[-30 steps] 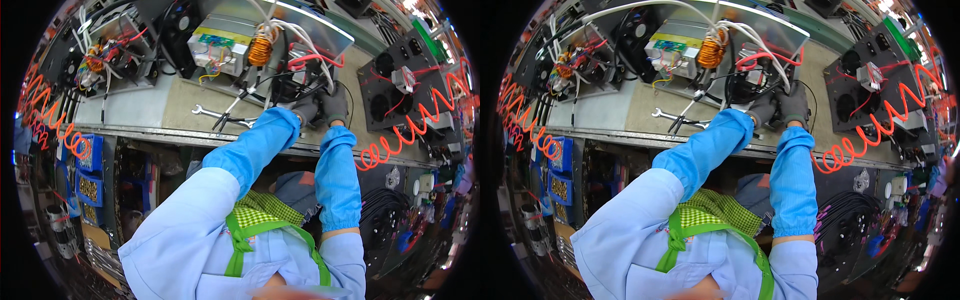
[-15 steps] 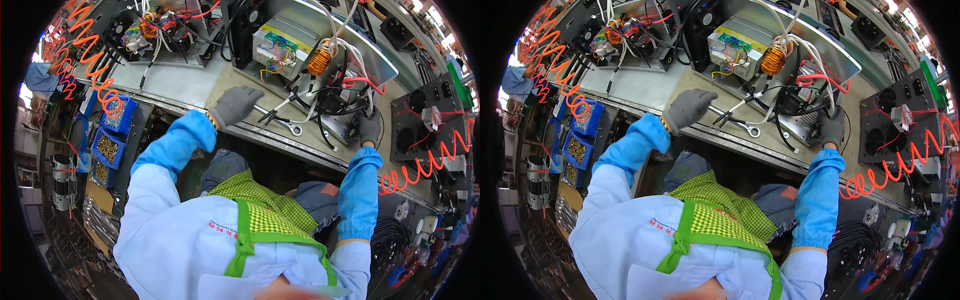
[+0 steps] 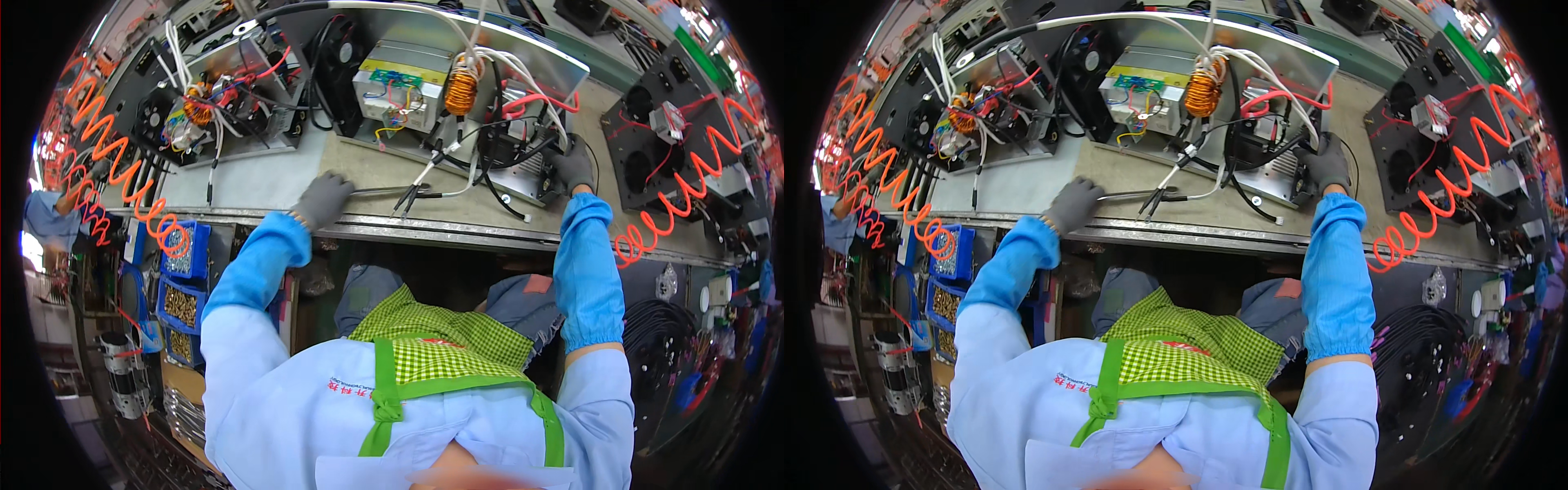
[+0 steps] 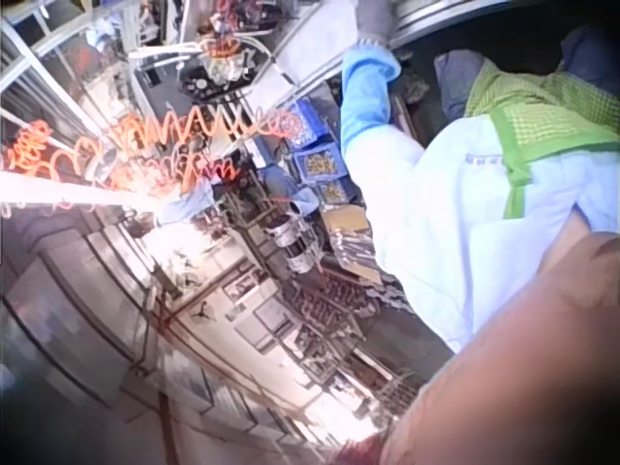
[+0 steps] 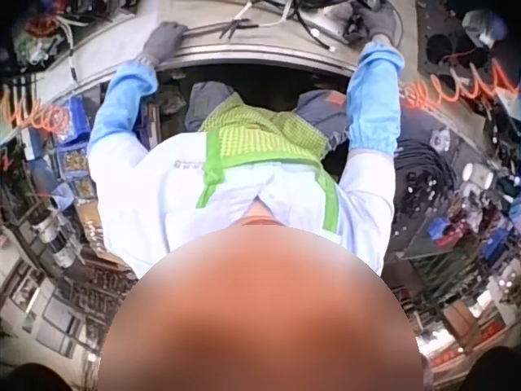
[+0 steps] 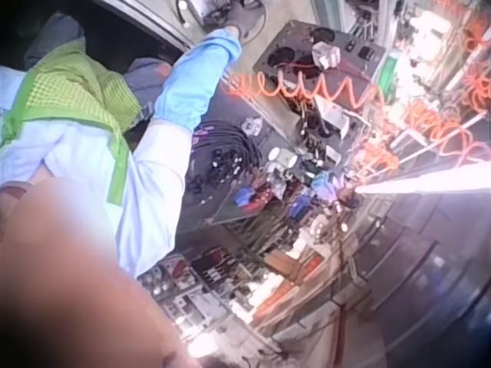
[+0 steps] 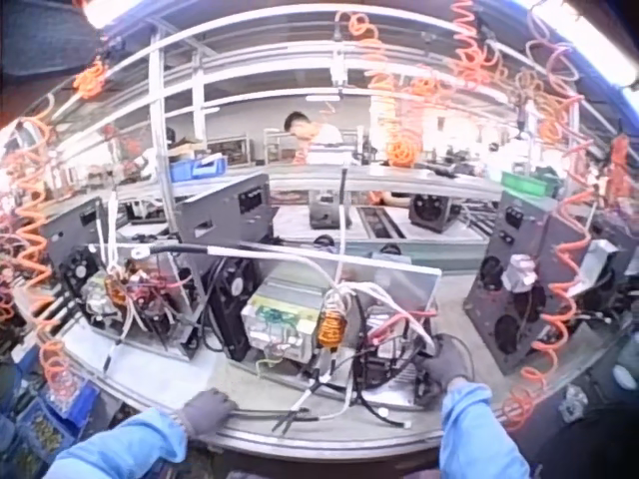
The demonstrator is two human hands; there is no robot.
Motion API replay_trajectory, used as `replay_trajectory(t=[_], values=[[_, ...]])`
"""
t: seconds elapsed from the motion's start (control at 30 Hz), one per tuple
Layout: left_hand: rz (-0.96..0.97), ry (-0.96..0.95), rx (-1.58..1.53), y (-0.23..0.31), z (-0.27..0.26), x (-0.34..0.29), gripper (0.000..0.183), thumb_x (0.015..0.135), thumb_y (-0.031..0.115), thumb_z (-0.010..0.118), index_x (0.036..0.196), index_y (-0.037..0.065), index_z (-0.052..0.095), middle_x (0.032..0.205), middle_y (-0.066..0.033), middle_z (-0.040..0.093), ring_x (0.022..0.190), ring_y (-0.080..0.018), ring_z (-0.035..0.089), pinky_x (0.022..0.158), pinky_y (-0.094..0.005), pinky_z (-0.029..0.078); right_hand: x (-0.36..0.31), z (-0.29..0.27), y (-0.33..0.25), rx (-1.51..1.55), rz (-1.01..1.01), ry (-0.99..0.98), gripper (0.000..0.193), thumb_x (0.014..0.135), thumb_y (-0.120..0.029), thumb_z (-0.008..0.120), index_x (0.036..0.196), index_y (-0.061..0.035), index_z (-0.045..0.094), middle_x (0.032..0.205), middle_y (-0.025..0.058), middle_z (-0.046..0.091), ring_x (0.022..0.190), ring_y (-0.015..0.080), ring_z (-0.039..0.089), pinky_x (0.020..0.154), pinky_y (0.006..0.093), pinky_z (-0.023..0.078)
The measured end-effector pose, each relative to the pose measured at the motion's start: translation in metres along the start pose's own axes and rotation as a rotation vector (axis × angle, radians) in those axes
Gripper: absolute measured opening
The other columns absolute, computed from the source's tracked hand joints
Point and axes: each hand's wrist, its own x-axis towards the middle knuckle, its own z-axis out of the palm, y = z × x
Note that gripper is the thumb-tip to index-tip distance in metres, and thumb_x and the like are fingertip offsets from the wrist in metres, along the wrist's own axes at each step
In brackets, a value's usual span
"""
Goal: Assembling components and wiring within metal enclosures on a factory assembly line.
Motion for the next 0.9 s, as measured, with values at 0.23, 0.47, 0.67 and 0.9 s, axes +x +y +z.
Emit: replay_trajectory(t=[0.23,0.47,0.67,0.9], values=[[-0.186,0.168,-0.288,0.007,-0.059,-0.119,0.028,0.082,0.005,0.051,0.11,0.002,0.052,0.091,-0.0199,0.057,0.084,-0.0418,0.055,0.072,-0.0445,0.047,0.012,0.015,0.028,0.131,-0.089,0.081,0.086,0.065,-0.035,0.077,0.134,-0.0011,0.038,0.129,0.0237,0.05,0.119,0.0388,0.048,0.097,0.0404,0.039],[-0.071,-0.449,-1.414,0.165,-0.1,-0.016,0.029,0.092,0.016,0.047,0.12,0.005,0.049,0.074,-0.0034,0.052,0.058,-0.0083,0.049,0.051,-0.0248,0.042,0.014,0.015,0.029,0.118,-0.103,0.101,0.08,0.064,-0.033,0.077,0.13,-0.0041,0.043,0.125,0.0209,0.053,0.115,0.0363,0.051,0.096,0.0408,0.04],[-0.151,-0.592,-2.18,0.252,-0.044,0.098,0.015,0.09,0.016,0.048,0.101,0.008,0.041,0.069,-0.0003,0.04,0.054,-0.0109,0.046,0.043,-0.0233,0.035,0.007,0.018,0.014,0.182,-0.082,0.098,0.081,0.064,-0.031,0.078,0.132,-0.004,0.042,0.128,0.0202,0.052,0.118,0.0352,0.049,0.098,0.0399,0.039],[-0.096,-0.464,-1.923,0.281,-0.044,0.17,0.022,0.087,0.02,0.053,0.099,0.007,0.04,0.072,-0.0043,0.047,0.054,-0.0124,0.051,0.041,-0.0227,0.039,0.007,0.015,0.023,0.278,-0.03,0.082,0.082,0.065,-0.031,0.078,0.133,-0.0032,0.042,0.13,0.0202,0.05,0.12,0.0357,0.048,0.099,0.0391,0.038]])
